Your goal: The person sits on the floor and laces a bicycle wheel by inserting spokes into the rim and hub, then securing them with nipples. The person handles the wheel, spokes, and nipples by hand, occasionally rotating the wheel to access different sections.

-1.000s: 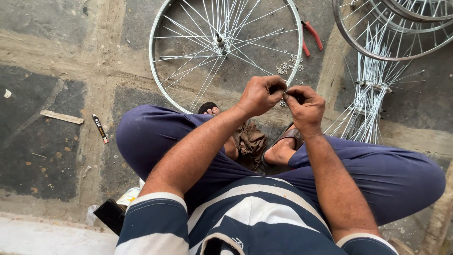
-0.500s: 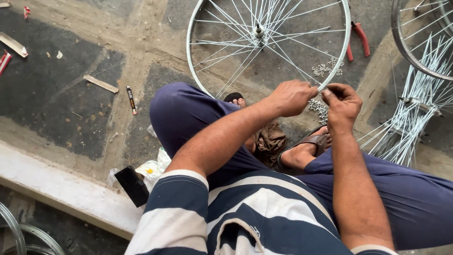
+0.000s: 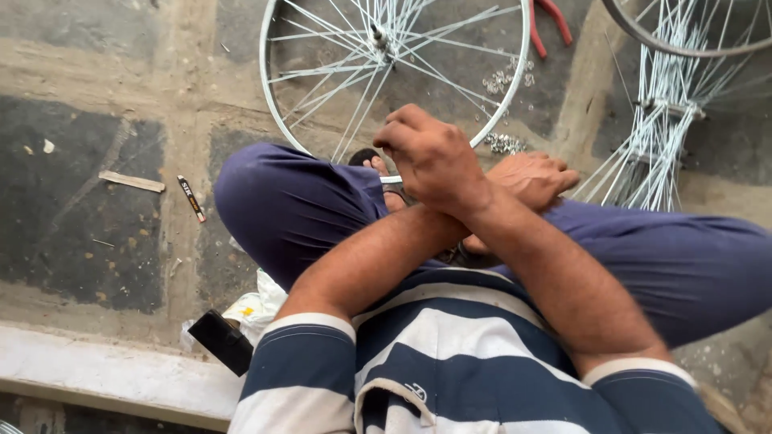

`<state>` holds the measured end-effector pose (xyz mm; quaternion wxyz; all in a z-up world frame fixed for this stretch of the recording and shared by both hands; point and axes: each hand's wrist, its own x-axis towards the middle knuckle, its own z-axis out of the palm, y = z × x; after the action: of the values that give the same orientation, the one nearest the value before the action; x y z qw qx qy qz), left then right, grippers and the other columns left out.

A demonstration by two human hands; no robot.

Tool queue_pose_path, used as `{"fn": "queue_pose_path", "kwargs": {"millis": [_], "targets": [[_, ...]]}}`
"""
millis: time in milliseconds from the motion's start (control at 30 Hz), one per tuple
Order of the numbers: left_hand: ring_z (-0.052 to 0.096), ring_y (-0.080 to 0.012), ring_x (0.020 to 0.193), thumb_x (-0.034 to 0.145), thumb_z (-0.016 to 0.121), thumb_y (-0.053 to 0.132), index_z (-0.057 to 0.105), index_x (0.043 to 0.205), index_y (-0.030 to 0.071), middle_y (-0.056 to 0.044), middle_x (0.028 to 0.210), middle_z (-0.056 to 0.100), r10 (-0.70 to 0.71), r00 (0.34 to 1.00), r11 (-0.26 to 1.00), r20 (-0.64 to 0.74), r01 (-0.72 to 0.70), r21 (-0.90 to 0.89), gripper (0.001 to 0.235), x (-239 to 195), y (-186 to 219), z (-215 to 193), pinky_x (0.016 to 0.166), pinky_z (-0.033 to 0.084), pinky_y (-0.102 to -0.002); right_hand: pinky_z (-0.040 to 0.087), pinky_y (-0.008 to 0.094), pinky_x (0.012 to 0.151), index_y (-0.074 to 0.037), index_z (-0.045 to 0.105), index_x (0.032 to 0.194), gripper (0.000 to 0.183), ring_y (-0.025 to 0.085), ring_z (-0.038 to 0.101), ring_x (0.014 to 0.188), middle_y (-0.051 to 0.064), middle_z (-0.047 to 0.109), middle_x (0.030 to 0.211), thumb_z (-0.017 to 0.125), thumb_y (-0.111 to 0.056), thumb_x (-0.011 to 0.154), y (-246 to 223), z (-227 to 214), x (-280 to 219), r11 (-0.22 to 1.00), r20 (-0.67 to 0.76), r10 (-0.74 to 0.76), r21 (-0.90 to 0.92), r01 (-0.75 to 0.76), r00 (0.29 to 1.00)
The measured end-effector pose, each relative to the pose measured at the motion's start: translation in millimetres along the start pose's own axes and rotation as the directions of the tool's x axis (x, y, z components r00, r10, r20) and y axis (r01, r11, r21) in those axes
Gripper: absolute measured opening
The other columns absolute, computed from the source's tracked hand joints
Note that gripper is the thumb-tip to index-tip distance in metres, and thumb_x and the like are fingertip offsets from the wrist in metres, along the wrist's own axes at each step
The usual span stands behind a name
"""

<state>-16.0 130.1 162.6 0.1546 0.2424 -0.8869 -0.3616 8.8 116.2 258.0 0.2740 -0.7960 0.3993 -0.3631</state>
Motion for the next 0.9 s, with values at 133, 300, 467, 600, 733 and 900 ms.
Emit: {"fn": "queue_pose_path", "kwargs": {"millis": [133,300,467,600,733,900], "targets": [[0.059,-0.0266,0.102,0.073,0.066,0.042,0.065,0.101,0.011,-0.009,0.101,0.063,0.103,0.993,0.944,0.064,-0.118,0.307,0.041,-19.1,9.6,9.8,0.081,0.047,-0.041,0.057,0.038,0.065,-0.006,0.072,0.098,0.011,0.026,0.07,0.083,0.009,0.068,0.102,0.068,-0.012,0.09,7.8,13.5,-9.1,0.935,0.161,-0.041,-0.341,0.094,0.986],[0.057,-0.0257,0.108,0.089,0.063,0.036,0.064,0.107,0.016,-0.006,0.108,0.062,0.161,0.984,0.927,0.07,-0.176,0.332,0.028,-33.8,-6.7,61.2,0.093,0.045,-0.04,0.056,0.034,0.056,-0.008,0.07,0.088,0.014,0.02,0.068,0.069,0.009,0.066,0.088,0.064,-0.014,0.099,29.6,29.2,-12.7,0.78,0.374,-0.067,-0.559,0.282,0.925],[0.057,-0.0215,0.115,0.09,0.06,0.025,0.063,0.119,0.018,-0.005,0.118,0.061,0.223,0.905,0.938,-0.362,-0.097,0.333,0.03,-36.9,-28.0,97.9,0.1,0.047,-0.039,0.058,0.029,0.063,-0.008,0.072,0.104,0.014,0.018,0.069,0.079,0.01,0.07,0.101,0.06,-0.001,0.102,40.8,-7.7,-3.3,0.816,0.182,-0.096,-0.548,0.182,0.979],[0.061,-0.0241,0.111,0.091,0.06,0.031,0.064,0.117,0.02,-0.003,0.115,0.064,-0.091,0.994,0.956,0.062,0.069,0.285,0.029,-34.1,-12.9,73.7,0.095,0.049,-0.044,0.064,0.029,0.074,-0.005,0.068,0.107,0.009,0.017,0.073,0.087,0.01,0.071,0.101,0.062,-0.005,0.1,4.7,-0.6,-23.5,0.937,-0.01,0.248,0.258,-0.237,0.969],[0.06,-0.0291,0.12,0.095,0.06,0.039,0.064,0.12,0.013,-0.009,0.122,0.065,-0.119,0.957,0.983,0.265,0.076,0.167,0.037,-37.4,15.3,38.5,0.093,0.052,-0.044,0.061,0.033,0.068,-0.005,0.072,0.1,0.007,0.022,0.071,0.081,0.012,0.071,0.098,0.066,-0.003,0.098,3.7,34.0,-32.4,0.988,-0.073,0.137,-0.06,-0.142,0.988],[0.067,-0.0308,0.114,0.089,0.061,0.023,0.067,0.116,0.015,-0.013,0.123,0.069,-0.129,0.948,0.976,0.29,0.071,0.204,0.029,-64.6,40.1,3.3,0.088,0.054,-0.046,0.057,0.034,0.062,-0.007,0.075,0.101,0.013,0.025,0.072,0.081,0.013,0.073,0.101,0.066,0.001,0.098,78.0,17.5,-37.6,0.848,-0.088,0.081,-0.517,-0.115,0.993]]}}
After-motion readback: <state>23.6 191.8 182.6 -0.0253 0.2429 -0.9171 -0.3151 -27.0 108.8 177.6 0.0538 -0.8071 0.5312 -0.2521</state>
